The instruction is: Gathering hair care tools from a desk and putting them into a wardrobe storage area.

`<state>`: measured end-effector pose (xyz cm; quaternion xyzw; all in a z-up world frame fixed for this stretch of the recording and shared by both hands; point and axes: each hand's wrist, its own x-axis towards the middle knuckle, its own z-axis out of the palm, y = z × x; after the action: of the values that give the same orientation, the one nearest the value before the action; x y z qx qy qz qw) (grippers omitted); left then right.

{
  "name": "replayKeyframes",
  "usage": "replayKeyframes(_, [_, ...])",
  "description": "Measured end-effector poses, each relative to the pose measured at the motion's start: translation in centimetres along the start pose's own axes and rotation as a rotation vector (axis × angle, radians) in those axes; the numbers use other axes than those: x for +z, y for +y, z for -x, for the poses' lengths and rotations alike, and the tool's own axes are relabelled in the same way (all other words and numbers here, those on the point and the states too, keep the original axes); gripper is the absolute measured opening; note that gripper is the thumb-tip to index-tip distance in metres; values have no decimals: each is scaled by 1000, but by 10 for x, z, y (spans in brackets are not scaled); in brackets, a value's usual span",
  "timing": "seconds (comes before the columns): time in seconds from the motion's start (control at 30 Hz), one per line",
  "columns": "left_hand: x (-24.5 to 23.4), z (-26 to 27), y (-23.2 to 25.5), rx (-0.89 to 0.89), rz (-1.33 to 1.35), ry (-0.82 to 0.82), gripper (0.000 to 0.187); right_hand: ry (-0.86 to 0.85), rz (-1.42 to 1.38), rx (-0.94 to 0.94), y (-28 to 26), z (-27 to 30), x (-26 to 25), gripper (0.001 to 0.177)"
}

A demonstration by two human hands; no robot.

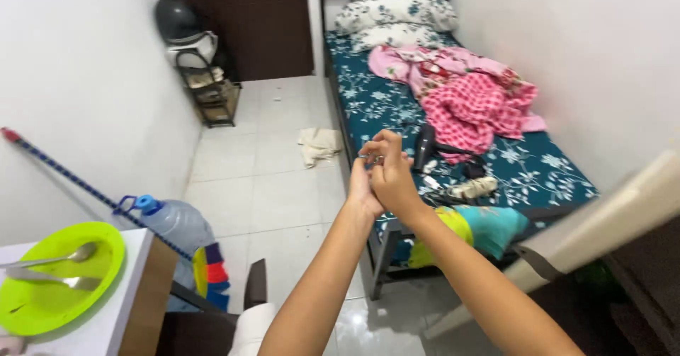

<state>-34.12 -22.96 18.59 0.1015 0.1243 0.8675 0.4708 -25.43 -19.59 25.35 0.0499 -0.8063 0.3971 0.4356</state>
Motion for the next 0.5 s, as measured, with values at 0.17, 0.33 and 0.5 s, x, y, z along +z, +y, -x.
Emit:
replayKeyframes(0.17, [-58, 8, 87, 139, 209, 249, 50, -319, -112, -84, 14, -7, 73, 31])
replayKeyframes(0.33, [-97, 19, 133, 241, 168, 275, 39, -331, -146, 44, -7, -25, 120, 27])
replayKeyframes(0.5, [-102, -3, 156, 318, 203, 396, 31, -420, -209, 120, 67, -52, 166, 31])
